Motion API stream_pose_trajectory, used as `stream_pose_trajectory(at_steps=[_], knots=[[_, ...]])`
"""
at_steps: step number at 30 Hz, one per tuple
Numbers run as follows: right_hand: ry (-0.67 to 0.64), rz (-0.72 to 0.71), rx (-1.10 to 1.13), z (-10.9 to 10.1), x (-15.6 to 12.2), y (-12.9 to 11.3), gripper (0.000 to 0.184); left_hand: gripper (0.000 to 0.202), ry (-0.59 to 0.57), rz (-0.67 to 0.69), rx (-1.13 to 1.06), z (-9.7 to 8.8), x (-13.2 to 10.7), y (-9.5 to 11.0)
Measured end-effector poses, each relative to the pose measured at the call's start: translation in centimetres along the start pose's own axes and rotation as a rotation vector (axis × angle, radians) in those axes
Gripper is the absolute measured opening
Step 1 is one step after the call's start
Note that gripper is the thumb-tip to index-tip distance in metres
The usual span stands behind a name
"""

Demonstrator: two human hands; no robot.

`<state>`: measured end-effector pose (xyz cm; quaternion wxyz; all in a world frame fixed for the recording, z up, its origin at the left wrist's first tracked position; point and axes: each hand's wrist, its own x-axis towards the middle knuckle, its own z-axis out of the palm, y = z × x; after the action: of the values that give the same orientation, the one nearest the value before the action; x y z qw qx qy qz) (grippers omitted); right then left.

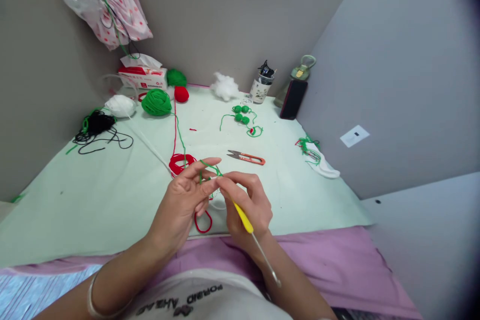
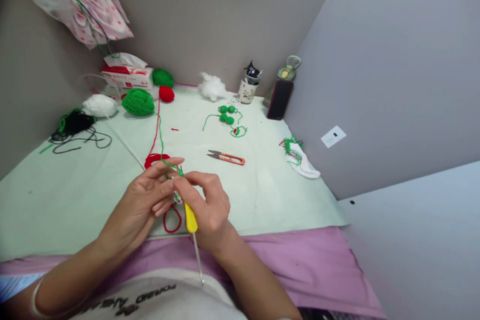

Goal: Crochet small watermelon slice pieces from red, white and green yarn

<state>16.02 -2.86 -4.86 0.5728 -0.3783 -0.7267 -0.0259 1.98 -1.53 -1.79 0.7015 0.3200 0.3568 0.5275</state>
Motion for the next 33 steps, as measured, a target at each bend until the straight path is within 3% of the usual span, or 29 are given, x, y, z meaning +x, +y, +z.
stream_pose_trajectory(at_steps=[2,4,7,11,14,18,23,26,29,33], knots=[[0.018,0.017,0.015,-0.1,0.3,-0.3,0.04,0.027,0.03,0.08,0.06,0.0,-0.1,-0.1],[0.026,0.031,0.063,-0.2,0.7,-0.5,0.037,0.034,0.033,0.074,0.057,-0.1,-0.2,0.0],[0.03,0.06,0.139,-0.5,0.9,-0.6,0.036,0.053,-0.006,-0.059,-0.031,-0.1,-0.1,0.5],[0.057,0.046,0.16,-0.5,0.6,-0.4,0.041,0.054,-0.059,-0.186,-0.106,-0.2,0.1,1.0],[0.039,0.035,0.181,-0.7,0.7,-0.2,0.039,0.055,-0.061,-0.144,-0.057,-0.3,0.2,0.8],[-0.073,0.163,0.259,-0.8,1.0,0.1,0.03,0.064,-0.054,-0.046,0.05,-0.1,-0.1,0.3],[0.033,0.012,0.053,-0.5,0.3,0.3,0.035,0.043,-0.108,-0.237,-0.095,-0.2,0.1,0.6],[0.065,0.185,0.268,-0.8,0.8,0.2,0.028,0.037,-0.1,-0.261,-0.159,-0.4,0.5,1.2],[0.087,0.404,0.511,-0.9,1.6,0.1,0.018,0.043,-0.065,-0.179,-0.117,-0.4,0.5,1.3],[0.014,0.444,0.566,-0.6,2.1,0.2,0.016,0.047,-0.035,-0.056,0.024,-0.1,-0.1,0.8]])
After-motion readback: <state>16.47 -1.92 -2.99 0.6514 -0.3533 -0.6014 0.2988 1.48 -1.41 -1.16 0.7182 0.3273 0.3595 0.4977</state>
